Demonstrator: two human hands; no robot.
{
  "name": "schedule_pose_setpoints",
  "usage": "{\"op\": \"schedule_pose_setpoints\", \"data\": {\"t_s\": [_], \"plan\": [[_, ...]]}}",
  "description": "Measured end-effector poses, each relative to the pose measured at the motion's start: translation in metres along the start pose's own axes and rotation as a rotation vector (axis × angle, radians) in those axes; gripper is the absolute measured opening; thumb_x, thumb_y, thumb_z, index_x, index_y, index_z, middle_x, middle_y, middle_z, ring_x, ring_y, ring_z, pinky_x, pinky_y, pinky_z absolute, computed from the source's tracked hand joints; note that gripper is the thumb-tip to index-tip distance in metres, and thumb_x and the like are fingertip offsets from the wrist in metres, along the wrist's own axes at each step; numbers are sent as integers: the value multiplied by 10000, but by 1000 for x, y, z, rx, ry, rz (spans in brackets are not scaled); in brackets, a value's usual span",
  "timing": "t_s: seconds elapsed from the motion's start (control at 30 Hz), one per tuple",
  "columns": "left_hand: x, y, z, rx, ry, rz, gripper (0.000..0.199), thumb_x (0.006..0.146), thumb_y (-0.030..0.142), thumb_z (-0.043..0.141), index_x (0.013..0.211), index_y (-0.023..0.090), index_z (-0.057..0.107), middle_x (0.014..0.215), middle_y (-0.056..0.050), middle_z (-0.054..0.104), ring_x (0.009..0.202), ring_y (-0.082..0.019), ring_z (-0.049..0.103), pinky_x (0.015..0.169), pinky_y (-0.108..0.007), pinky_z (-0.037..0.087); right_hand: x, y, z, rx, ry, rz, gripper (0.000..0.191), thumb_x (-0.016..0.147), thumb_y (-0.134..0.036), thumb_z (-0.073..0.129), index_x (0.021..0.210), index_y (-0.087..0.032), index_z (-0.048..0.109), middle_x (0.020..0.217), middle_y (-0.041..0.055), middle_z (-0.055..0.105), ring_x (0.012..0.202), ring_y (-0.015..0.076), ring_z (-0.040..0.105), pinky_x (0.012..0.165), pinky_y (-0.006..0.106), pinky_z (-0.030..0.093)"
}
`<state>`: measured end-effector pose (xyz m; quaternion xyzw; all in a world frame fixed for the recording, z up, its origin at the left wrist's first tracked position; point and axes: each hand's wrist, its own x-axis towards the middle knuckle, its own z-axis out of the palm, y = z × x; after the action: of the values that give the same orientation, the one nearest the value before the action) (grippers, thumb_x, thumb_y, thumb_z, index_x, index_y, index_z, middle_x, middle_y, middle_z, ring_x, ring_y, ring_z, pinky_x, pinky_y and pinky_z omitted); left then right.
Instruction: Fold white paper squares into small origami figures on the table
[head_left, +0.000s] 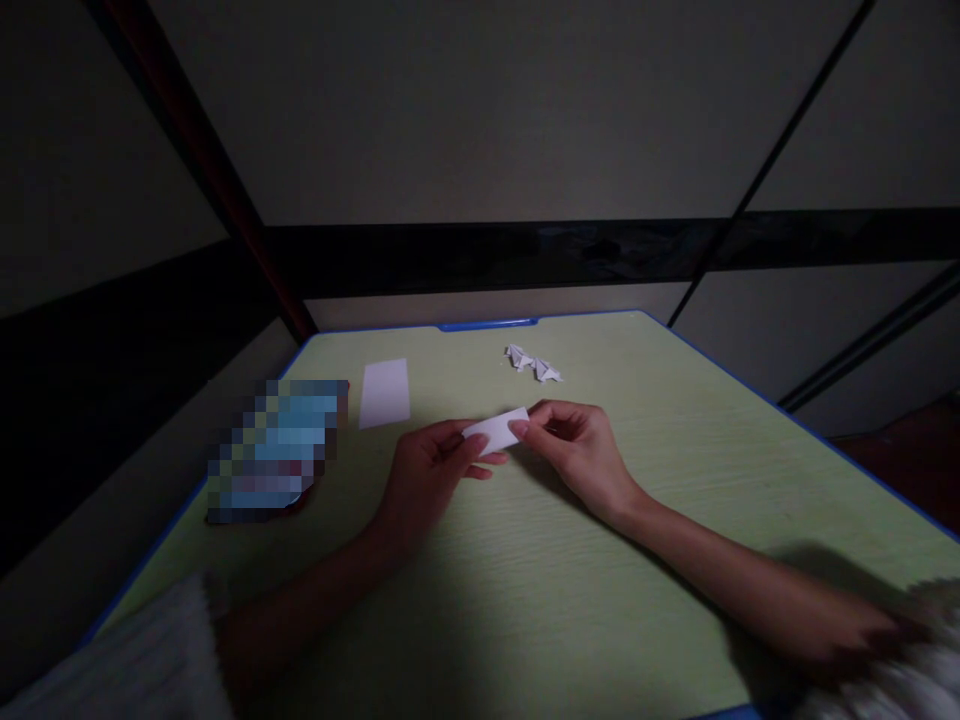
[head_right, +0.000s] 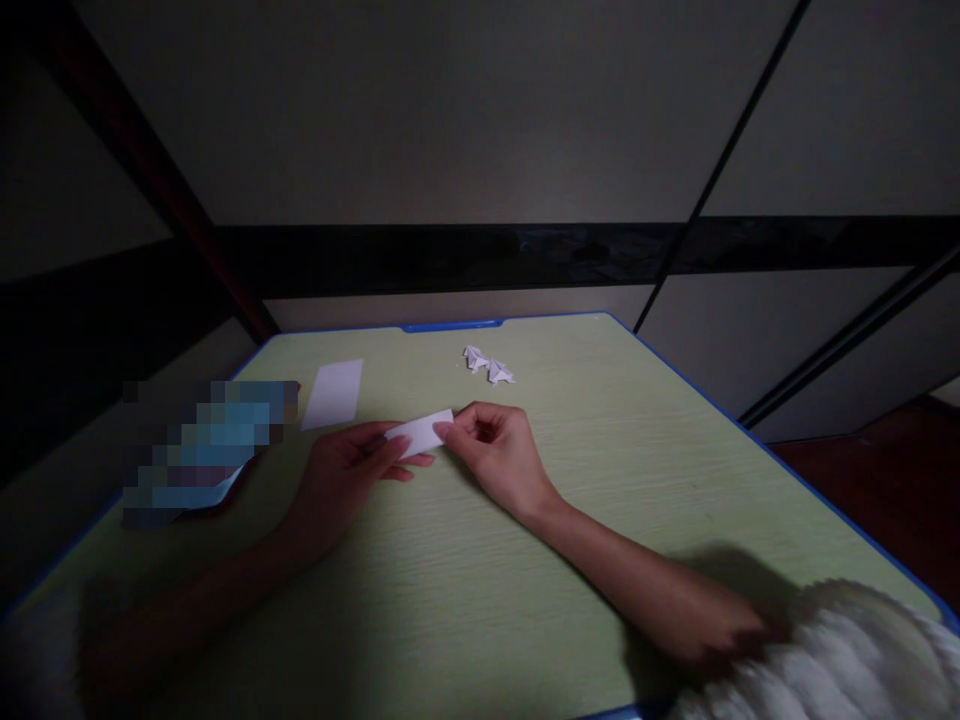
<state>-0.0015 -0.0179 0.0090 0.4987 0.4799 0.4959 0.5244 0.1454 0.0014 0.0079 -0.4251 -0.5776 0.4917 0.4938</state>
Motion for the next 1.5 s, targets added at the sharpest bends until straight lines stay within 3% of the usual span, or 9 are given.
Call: {"op": "schedule_pose_setpoints", "data": {"t_s": [0.97,1.23,1.5], "plan": [[0,-2,0,3,28,33,150,683,228,586,744,97,626,727,-57,701,604,-144,654,505,-168,517,0,1,2,44,5,29,226,602,-276,634,497,-129,497,449,-49,429,408,35,311,389,190,208],[0,-2,-1,-46,38,35,287,665,221,608,924,97,607,668,-41,697,583,-149,652,500,-177,522,0,1,2,82,4,76,241,571,-276,660,479,-129,493,440,-47,440,418,39,331,404,196,219],[0,-2,-1,-24,39,24,283,666,231,605,915,98,621,649,-40,695,584,-156,652,505,-188,523,2,4,2,89,-7,83,258,581,-295,661,476,-126,496,428,-53,416,412,40,317,403,205,195]]}}
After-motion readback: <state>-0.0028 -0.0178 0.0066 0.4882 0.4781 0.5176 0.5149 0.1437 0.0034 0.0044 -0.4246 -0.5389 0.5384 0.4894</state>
